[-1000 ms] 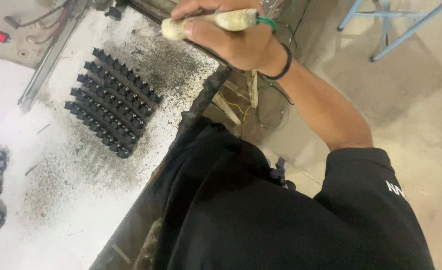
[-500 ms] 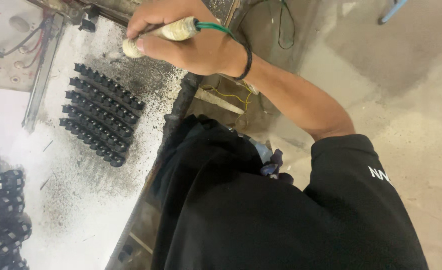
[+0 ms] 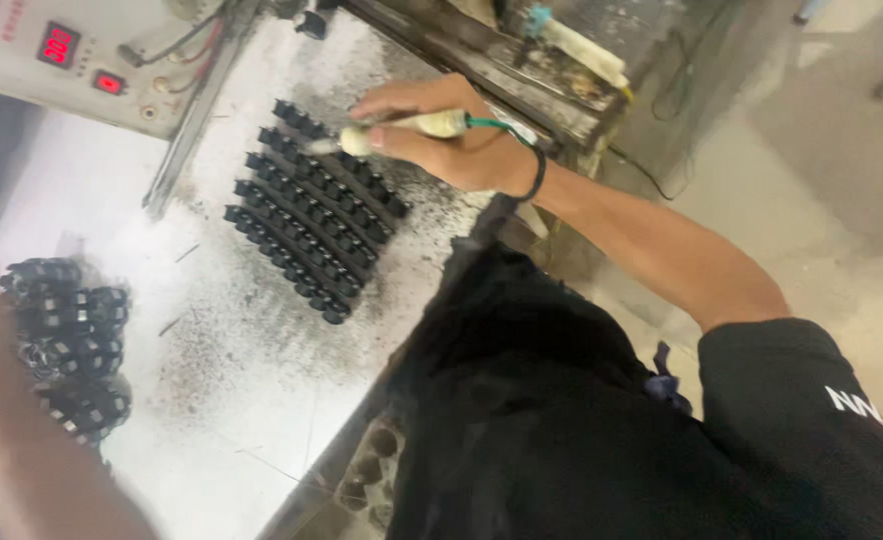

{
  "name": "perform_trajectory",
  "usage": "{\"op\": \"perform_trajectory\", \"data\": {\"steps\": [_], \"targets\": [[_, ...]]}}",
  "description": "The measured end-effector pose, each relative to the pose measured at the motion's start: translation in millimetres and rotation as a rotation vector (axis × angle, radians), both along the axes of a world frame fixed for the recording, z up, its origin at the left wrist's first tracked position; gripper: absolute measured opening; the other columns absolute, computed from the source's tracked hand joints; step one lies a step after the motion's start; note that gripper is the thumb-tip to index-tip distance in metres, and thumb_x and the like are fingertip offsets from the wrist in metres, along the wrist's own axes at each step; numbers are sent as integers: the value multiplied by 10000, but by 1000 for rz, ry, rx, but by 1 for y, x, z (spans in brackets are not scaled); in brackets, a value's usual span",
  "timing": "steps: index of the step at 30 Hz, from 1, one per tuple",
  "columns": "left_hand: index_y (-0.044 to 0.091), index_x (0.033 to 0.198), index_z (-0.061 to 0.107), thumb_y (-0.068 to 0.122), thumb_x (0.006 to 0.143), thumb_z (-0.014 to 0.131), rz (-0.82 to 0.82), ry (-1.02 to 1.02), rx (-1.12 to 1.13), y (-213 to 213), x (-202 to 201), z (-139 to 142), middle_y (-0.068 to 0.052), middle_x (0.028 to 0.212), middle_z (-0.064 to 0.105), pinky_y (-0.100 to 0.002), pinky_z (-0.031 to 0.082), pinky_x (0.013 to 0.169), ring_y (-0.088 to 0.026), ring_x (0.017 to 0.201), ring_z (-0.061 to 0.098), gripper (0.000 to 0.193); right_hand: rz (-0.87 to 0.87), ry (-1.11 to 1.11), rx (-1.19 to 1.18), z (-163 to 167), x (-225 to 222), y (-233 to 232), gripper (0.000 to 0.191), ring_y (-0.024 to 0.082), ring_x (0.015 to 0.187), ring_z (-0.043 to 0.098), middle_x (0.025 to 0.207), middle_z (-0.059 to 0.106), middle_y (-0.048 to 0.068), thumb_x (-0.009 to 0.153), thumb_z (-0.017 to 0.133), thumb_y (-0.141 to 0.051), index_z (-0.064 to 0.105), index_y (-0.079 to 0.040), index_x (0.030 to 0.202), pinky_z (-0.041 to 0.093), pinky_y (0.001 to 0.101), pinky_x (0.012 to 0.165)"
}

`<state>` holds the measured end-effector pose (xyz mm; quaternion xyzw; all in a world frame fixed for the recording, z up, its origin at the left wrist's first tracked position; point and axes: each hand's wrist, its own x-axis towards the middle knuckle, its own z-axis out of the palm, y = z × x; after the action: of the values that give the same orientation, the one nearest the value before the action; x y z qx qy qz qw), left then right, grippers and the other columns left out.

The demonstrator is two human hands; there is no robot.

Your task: The person uses a soldering iron to apply solder to a grid of small black cylindrical components arranged on a white work surface. They repeatedly touch the iron tip to individual joints, then set the iron down and resume soldering.

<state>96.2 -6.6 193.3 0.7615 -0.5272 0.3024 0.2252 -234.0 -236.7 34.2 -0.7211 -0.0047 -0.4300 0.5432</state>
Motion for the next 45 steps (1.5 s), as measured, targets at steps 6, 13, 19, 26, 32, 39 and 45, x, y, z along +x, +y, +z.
{"op": "perform_trajectory", "data": {"steps": [6,13,19,26,32,39,45], "targets": [[-15,1098,754,-49,1015,635,-110,393,43,-43,4,-119,-158,955,762,-309,581,677,-211,791,754,149,68,162,128,-13,71,-22,352,159,919,771,1099,783,132,1073,638,-255,676,-33,1344,619,277,734],[-2,1044,729,23,999,665,-132,659,143,-92,11,-146,-156,833,743,-365,548,652,-287,705,732,82,30,260,193,-40,130,-48,373,159,818,716,1116,783,142,1022,643,-190,670,17,1332,559,271,661],[19,1036,735,14,982,695,-113,693,48,-111,18,-155,-128,981,689,-375,527,608,-292,685,688,67,8,217,540,-58,110,-52,375,190,957,676,1161,726,213,1020,624,-131,668,130,1286,540,260,891],[50,1009,753,22,946,717,-5,691,118,-102,29,-166,-93,986,656,-384,535,562,-262,635,688,78,87,193,684,-59,121,-45,298,249,1046,747,1216,725,196,990,621,-84,668,96,1223,634,383,1009],[77,1014,773,70,931,720,24,635,146,-104,30,-196,-93,983,673,-430,560,599,-325,678,687,99,-75,471,349,-59,133,-40,276,224,1040,723,1164,730,194,1015,657,-18,692,73,1274,577,295,951],[88,1000,786,88,891,725,31,639,151,-104,27,-199,-98,923,673,-444,574,616,-330,673,691,124,-26,486,295,-55,140,-37,264,131,880,643,1054,734,145,1028,666,-10,709,42,1284,493,226,772],[78,992,784,67,881,719,5,669,136,-104,28,-201,-110,913,669,-442,576,619,-330,687,692,129,-37,486,203,-56,144,-33,257,156,968,666,1092,729,148,1049,667,-12,695,48,1298,512,250,873]]}}
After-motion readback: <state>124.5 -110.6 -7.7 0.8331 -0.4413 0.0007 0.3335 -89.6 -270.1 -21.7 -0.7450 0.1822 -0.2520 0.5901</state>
